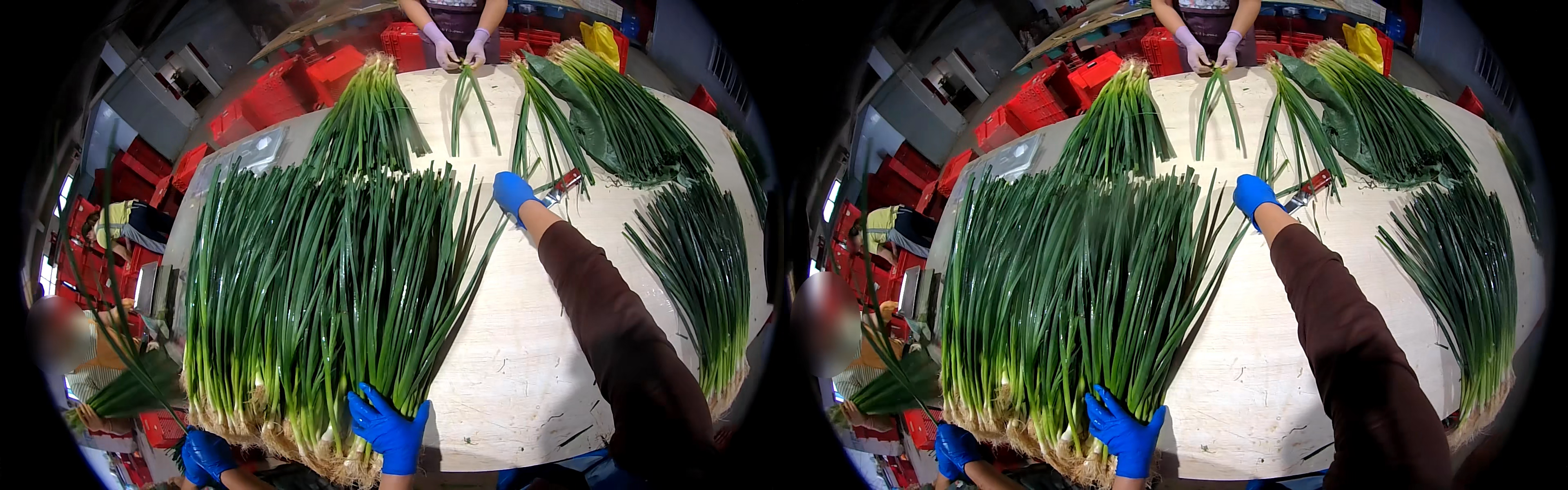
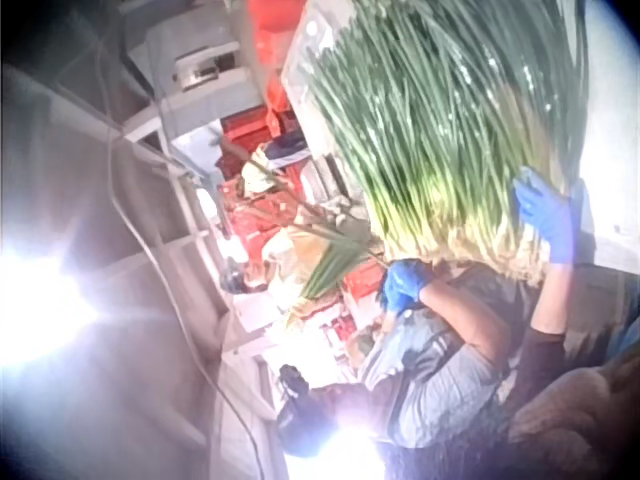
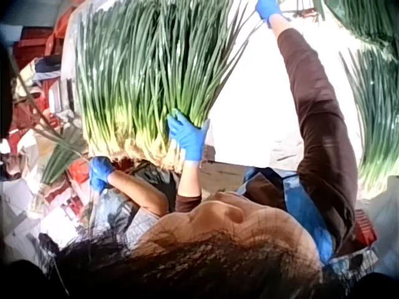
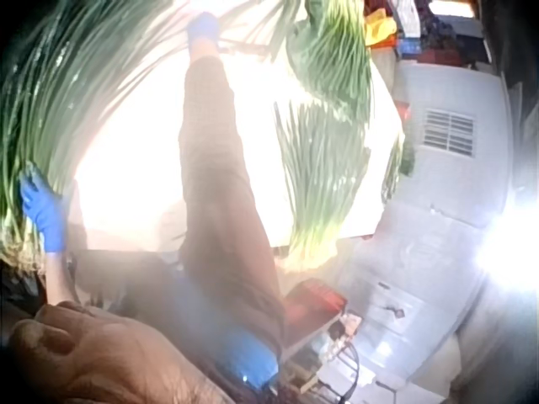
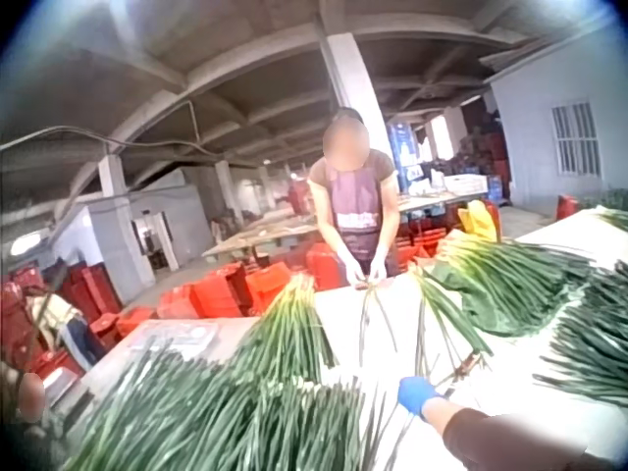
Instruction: The person trims the roots and lower stalks of green onions by hand, then places the trimmed bunches on a table. Other workers are also trimming green onions at the same table.
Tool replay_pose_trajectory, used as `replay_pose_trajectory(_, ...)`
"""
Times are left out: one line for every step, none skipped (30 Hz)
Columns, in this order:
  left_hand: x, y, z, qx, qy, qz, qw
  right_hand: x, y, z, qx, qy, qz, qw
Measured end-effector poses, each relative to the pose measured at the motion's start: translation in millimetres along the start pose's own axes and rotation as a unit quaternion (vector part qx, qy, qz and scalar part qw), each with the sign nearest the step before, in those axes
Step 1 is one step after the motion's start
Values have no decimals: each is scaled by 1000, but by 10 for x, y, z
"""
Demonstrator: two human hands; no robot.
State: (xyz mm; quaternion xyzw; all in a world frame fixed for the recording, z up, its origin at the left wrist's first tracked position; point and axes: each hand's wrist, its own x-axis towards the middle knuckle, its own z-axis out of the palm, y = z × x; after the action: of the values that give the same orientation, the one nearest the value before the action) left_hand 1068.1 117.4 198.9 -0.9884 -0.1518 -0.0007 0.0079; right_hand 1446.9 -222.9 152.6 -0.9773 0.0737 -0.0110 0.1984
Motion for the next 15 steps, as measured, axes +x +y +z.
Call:
replay_pose_trajectory(-2, -12, 1, -19, -1, -1, 1000, 43, 45, 30, 14, -6, 8, 1000)
replay_pose_trajectory(1, 9, -34, -14, -12, -4, 1000, 80, 92, 40, 18, -27, 0, 999)
replay_pose_trajectory(12, 27, -51, -10, -14, -4, 1000, 77, 169, 47, 23, 2, -42, 999)
replay_pose_trajectory(30, 50, -63, -7, -15, -2, 1000, 56, 262, 46, 28, 33, -80, 996)
replay_pose_trajectory(25, 56, -76, 1, -16, -6, 1000, 8, 238, 49, 36, 59, -125, 990)
replay_pose_trajectory(13, 25, -82, -1, -5, -16, 1000, -183, 8, 2, 92, 126, -101, 983)
replay_pose_trajectory(12, 9, -81, -9, 7, -13, 1000, -355, -121, -126, 109, 154, -124, 974)
replay_pose_trajectory(24, 64, -85, -24, 13, 7, 1000, -458, 4, -132, 117, 181, -173, 961)
replay_pose_trajectory(8, 75, -120, -19, 30, -9, 999, -729, -135, -198, 169, 124, -199, 957)
replay_pose_trajectory(3, 122, -162, -18, -8, -21, 1000, -1019, -10, -150, 246, 146, -270, 920)
replay_pose_trajectory(6, 118, -170, -11, -47, -37, 998, -1474, -122, -380, 205, 111, -264, 936)
replay_pose_trajectory(-11, 85, -90, -14, 1, -17, 1000, -1834, -26, -470, 192, 120, -306, 925)
replay_pose_trajectory(-22, 51, 31, -21, 47, 5, 999, -2224, 119, -532, 134, 65, -290, 945)
replay_pose_trajectory(-16, 35, 51, -15, 28, -20, 999, -2585, 207, -665, 130, 17, -286, 949)
replay_pose_trajectory(-52, 59, -35, -6, 12, -51, 999, -2899, 262, -812, 131, -30, -286, 949)
